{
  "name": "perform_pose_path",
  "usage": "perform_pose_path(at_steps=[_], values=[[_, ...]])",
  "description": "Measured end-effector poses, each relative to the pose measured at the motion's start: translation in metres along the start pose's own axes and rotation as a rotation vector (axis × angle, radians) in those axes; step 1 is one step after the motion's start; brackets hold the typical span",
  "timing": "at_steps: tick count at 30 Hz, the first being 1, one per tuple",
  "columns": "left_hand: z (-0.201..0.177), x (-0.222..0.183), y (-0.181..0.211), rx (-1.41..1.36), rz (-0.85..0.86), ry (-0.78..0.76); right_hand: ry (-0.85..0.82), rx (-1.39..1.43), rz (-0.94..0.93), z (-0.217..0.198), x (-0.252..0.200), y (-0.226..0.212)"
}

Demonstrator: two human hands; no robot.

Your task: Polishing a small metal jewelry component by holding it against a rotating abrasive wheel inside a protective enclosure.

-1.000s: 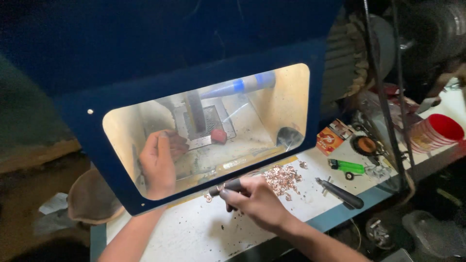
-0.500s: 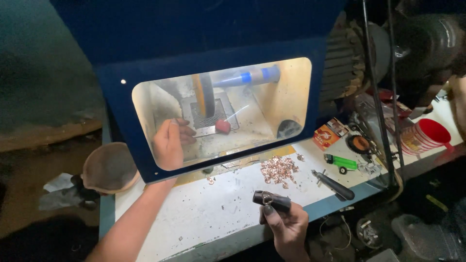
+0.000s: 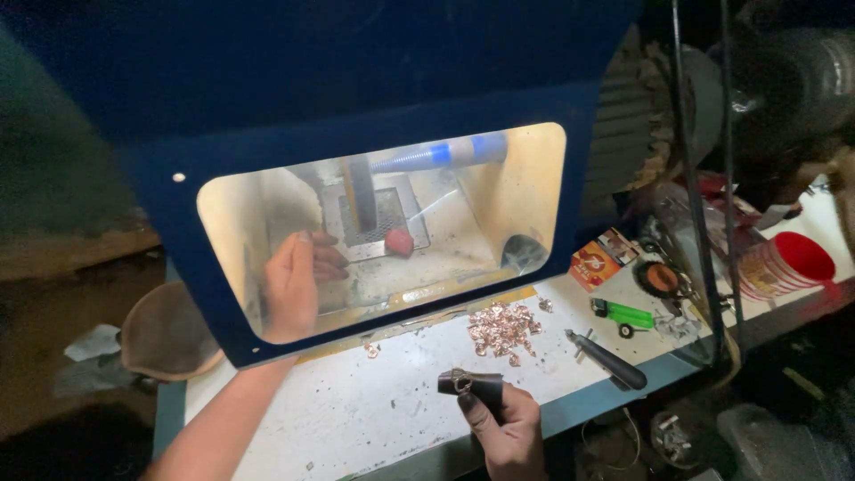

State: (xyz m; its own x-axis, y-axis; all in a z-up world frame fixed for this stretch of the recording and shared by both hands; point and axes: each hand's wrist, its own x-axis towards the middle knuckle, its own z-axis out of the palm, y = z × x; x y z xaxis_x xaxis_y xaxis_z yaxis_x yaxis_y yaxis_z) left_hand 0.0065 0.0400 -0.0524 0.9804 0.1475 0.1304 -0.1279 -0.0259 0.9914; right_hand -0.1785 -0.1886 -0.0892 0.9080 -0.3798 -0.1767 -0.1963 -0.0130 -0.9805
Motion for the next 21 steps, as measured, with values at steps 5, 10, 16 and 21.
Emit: perform_pose_path(at_steps=[5,10,16,21], values=[[0.003,0.002,-0.004,0.001,-0.002,-0.021,-0.007,0.014,-0.008,-0.006,-0.001,0.004],[0.003,0.005,-0.005,-0.01,0.018,-0.018,0.097,0.01,0.103,-0.001,0.001,0.002],[0.004,0.007,-0.008,-0.036,0.023,-0.06,0.139,0.148,0.054,0.001,0.009,0.025],[0.004,0.008,-0.011,-0.036,0.035,-0.037,0.108,0.091,0.049,0.001,0.007,0.013]])
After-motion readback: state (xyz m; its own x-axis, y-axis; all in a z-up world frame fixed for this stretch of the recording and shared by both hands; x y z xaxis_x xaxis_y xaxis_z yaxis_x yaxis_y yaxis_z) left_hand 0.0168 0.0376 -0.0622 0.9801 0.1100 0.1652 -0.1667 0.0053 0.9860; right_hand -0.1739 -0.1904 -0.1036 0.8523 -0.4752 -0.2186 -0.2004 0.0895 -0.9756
